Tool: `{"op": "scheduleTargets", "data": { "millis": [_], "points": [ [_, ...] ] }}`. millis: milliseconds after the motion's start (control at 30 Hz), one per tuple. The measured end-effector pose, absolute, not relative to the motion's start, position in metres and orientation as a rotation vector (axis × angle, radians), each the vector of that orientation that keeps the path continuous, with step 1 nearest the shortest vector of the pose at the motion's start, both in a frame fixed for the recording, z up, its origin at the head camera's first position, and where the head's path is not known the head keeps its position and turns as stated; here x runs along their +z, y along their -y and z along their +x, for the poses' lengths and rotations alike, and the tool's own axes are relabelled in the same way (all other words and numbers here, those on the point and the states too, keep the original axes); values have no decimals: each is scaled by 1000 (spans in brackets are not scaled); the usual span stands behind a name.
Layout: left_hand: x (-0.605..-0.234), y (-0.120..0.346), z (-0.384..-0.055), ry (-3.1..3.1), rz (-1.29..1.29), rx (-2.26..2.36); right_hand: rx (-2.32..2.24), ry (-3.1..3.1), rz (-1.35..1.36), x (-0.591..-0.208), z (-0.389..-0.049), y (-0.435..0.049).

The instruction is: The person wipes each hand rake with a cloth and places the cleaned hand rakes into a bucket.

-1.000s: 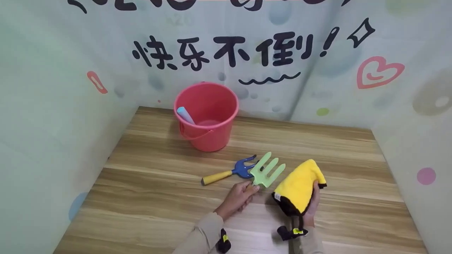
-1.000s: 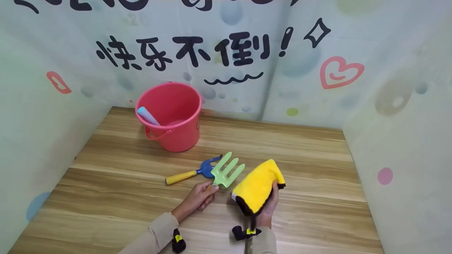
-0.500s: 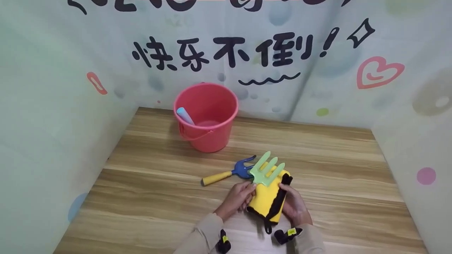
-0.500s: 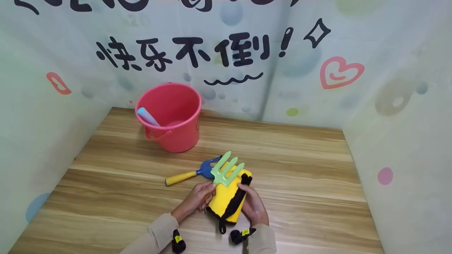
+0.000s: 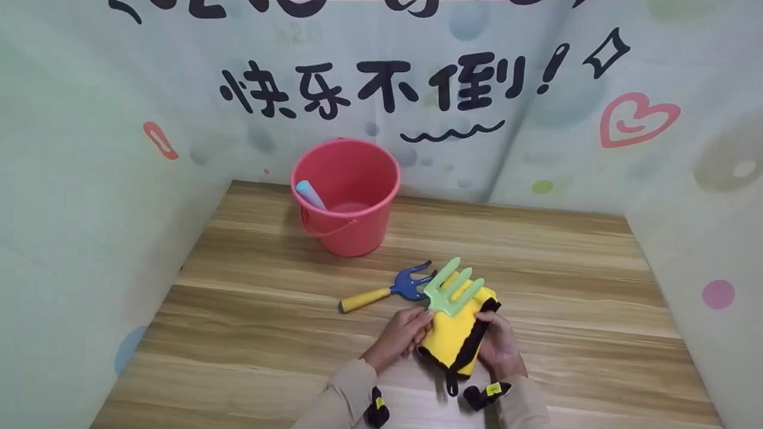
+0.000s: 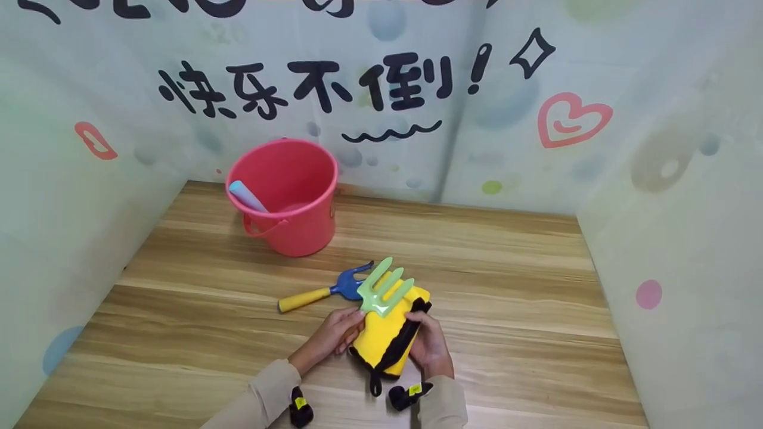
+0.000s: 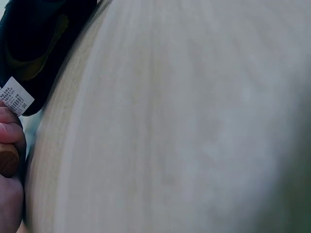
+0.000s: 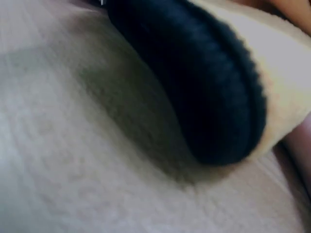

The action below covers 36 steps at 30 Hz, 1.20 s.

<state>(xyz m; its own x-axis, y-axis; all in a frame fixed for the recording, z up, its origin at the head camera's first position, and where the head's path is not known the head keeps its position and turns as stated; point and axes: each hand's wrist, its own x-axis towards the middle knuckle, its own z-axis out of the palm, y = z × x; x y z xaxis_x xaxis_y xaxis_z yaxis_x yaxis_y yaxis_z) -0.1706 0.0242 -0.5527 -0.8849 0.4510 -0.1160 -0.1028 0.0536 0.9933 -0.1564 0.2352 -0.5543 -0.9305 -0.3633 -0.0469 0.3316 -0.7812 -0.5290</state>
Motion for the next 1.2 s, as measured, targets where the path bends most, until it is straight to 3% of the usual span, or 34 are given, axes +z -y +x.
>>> {"op": "scheduleTargets", "data": {
  "millis": [800, 1200],
  "points": [
    [-549, -27, -172, -1978, 430, 1806, -2822, -446, -351, -556, -157, -242],
    [-550, -26, -171, -1940, 443, 1791, -2969, -233, -361, -558, -154, -243]
  ]
}}
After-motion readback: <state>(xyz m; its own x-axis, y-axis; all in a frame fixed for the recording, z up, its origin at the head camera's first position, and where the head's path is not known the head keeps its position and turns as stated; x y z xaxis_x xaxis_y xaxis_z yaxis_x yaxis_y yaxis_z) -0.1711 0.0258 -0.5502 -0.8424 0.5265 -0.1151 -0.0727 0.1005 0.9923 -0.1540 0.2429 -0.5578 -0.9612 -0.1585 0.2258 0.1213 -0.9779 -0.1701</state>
